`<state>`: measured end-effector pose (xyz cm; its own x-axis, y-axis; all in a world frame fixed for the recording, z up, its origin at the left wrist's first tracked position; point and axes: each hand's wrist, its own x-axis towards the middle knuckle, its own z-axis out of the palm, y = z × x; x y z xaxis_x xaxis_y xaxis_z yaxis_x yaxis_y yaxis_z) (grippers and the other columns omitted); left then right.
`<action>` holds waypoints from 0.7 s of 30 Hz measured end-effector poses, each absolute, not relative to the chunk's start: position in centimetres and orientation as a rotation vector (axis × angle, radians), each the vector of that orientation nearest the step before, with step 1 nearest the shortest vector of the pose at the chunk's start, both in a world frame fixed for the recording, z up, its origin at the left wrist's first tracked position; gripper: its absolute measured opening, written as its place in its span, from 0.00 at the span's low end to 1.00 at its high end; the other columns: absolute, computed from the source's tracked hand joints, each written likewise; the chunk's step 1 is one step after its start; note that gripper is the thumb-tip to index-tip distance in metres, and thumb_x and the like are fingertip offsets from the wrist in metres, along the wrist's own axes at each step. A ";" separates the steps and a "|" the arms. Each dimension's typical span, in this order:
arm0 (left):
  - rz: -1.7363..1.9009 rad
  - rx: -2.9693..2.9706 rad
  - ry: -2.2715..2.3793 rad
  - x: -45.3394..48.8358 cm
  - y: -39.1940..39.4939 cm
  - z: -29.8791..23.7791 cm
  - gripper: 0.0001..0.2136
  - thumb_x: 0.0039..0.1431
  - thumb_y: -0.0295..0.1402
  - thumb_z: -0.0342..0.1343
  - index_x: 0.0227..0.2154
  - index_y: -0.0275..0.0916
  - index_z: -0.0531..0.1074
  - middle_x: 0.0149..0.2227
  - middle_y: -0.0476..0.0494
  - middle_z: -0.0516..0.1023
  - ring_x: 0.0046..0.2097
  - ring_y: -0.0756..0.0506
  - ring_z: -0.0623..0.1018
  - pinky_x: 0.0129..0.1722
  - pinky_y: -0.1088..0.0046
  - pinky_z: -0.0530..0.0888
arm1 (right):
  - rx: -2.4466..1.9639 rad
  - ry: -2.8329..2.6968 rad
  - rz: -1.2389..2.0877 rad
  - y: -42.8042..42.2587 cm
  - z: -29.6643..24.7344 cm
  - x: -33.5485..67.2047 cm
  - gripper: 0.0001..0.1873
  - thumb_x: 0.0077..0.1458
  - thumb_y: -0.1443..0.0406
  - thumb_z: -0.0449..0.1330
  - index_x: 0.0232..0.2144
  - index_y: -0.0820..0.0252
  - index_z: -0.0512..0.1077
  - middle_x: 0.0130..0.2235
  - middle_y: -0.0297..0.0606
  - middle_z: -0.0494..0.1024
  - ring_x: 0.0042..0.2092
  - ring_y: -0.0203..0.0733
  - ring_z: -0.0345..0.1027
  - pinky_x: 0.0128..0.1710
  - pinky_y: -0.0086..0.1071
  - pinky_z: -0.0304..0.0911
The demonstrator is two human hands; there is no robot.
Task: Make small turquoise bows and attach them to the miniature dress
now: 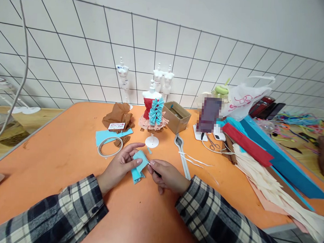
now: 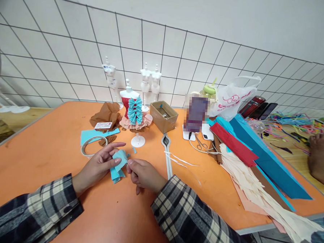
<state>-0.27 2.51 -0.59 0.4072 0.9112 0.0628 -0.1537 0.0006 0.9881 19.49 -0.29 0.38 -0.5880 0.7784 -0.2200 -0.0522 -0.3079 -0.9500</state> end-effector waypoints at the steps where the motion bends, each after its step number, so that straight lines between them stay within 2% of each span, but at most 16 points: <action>1: 0.989 1.297 0.780 -0.3 2.5 -0.6 0.22 0.57 0.34 0.62 0.54 0.41 0.65 0.33 0.49 0.75 0.31 0.49 0.77 0.30 0.75 0.76 | -0.942 -1.372 1.950 -0.3 0.4 19.5 0.17 0.63 0.52 0.47 0.29 0.57 0.59 0.14 0.19 0.53 0.13 0.27 0.41 0.12 0.23 0.60; 10: 1.014 1.339 0.798 -0.2 2.5 -0.6 0.23 0.56 0.34 0.63 0.53 0.41 0.65 0.33 0.49 0.75 0.33 0.49 0.77 0.30 0.76 0.77 | -0.975 -1.354 1.932 -0.4 0.5 19.4 0.19 0.60 0.48 0.50 0.28 0.57 0.59 0.14 0.19 0.52 0.13 0.27 0.43 0.11 0.22 0.60; 15: 1.014 1.325 0.802 -0.1 2.6 -0.5 0.23 0.56 0.35 0.62 0.54 0.42 0.64 0.33 0.48 0.75 0.33 0.48 0.77 0.30 0.75 0.77 | -0.966 -1.353 1.918 -0.4 0.4 19.4 0.19 0.61 0.50 0.50 0.28 0.57 0.59 0.15 0.19 0.53 0.14 0.27 0.44 0.11 0.22 0.59; 21: 1.072 1.310 0.862 0.1 2.5 -0.2 0.23 0.54 0.34 0.64 0.52 0.41 0.66 0.31 0.51 0.72 0.30 0.53 0.72 0.27 0.81 0.72 | -0.977 -1.342 1.927 -0.3 0.5 19.5 0.18 0.62 0.50 0.48 0.30 0.57 0.59 0.15 0.19 0.53 0.13 0.26 0.41 0.11 0.22 0.60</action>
